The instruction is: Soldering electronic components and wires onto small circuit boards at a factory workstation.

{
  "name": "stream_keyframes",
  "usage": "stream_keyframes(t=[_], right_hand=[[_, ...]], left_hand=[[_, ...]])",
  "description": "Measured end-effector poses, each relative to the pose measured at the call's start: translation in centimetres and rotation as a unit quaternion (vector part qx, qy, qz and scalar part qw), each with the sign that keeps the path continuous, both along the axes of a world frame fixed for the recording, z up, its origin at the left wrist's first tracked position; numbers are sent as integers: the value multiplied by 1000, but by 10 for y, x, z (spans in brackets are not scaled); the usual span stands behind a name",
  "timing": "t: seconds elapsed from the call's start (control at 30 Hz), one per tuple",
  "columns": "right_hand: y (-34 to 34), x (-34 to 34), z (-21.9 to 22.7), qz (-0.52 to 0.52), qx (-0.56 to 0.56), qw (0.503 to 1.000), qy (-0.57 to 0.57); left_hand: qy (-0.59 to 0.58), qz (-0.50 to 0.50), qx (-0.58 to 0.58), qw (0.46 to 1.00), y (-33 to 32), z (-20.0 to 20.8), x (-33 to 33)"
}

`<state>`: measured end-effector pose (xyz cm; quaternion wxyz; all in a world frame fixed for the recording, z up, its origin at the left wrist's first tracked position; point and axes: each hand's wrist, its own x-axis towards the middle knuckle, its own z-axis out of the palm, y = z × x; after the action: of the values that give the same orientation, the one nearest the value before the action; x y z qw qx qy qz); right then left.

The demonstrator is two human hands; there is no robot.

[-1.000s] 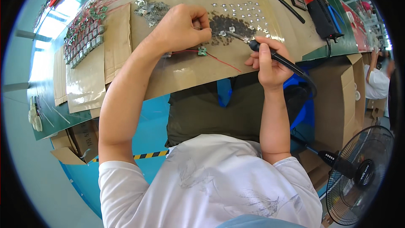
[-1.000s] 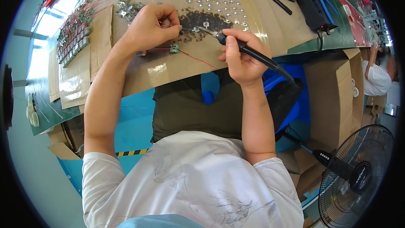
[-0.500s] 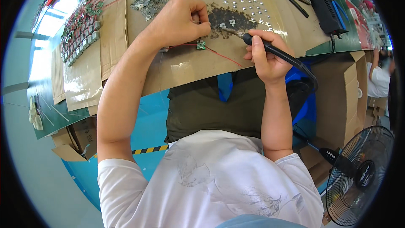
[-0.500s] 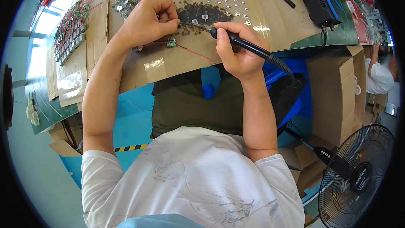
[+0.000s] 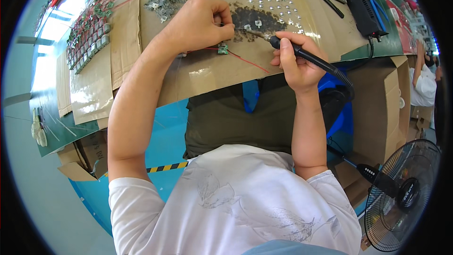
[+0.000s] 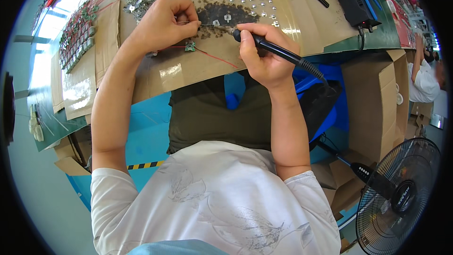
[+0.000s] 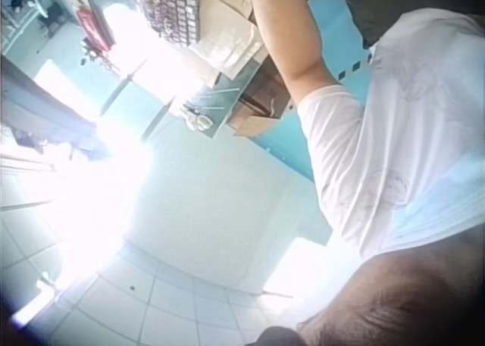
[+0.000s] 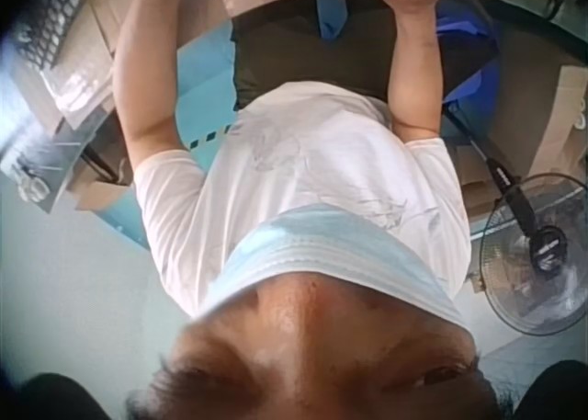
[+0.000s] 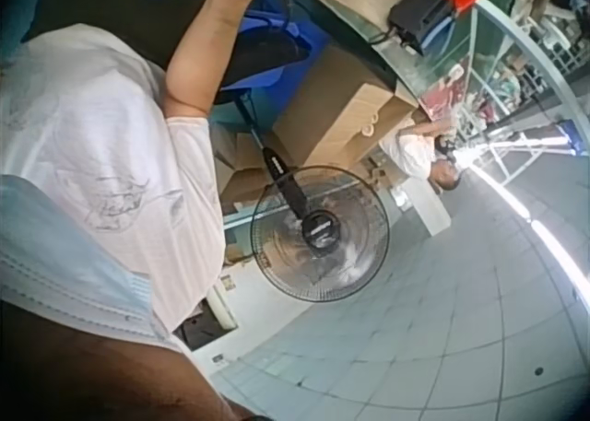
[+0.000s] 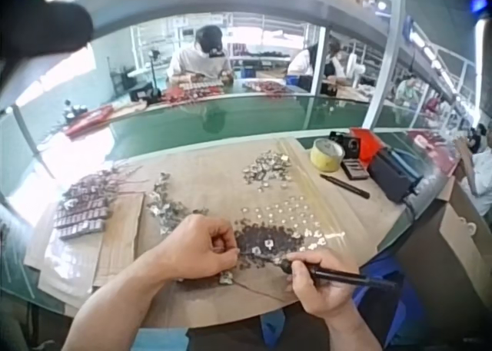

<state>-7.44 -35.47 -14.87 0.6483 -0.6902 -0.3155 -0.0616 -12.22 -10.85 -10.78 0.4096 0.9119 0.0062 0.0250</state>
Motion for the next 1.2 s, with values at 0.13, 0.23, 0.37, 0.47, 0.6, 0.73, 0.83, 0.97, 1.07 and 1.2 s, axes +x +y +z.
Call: stream_keyframes(t=[0.13,0.23,0.37,0.47,0.6,0.73,0.83,0.97,1.07,1.2], right_hand=[[0,3,5,-3,2,999,-37],[3,7,4,-2,0,1000,-18],[3,6,3,-1,-5,1000,-6],[2,4,2,0,3,1000,-8],[0,1,3,-9,1,1000,-4],[-1,0,0,-2,-2,1000,-9],[-6,-1,-7,-2,20,1000,-12],[-4,-1,-6,10,69,998,7],[1,-6,4,-1,5,999,-35],[19,-14,9,-6,-108,960,-258]], left_hand=[[-21,-9,-3,1000,1,4,2],[-16,-1,11,1000,3,1,6],[1,-1,-3,1000,3,-1,6],[-60,-15,13,998,3,-6,5],[-1,-6,5,1000,-1,1,2],[-2,-2,2,1000,-1,-1,-1],[-18,-16,7,1000,2,-4,1],[4,5,-13,1000,2,0,2],[-43,2,-20,999,6,-5,7],[48,67,-135,987,8,9,10]])
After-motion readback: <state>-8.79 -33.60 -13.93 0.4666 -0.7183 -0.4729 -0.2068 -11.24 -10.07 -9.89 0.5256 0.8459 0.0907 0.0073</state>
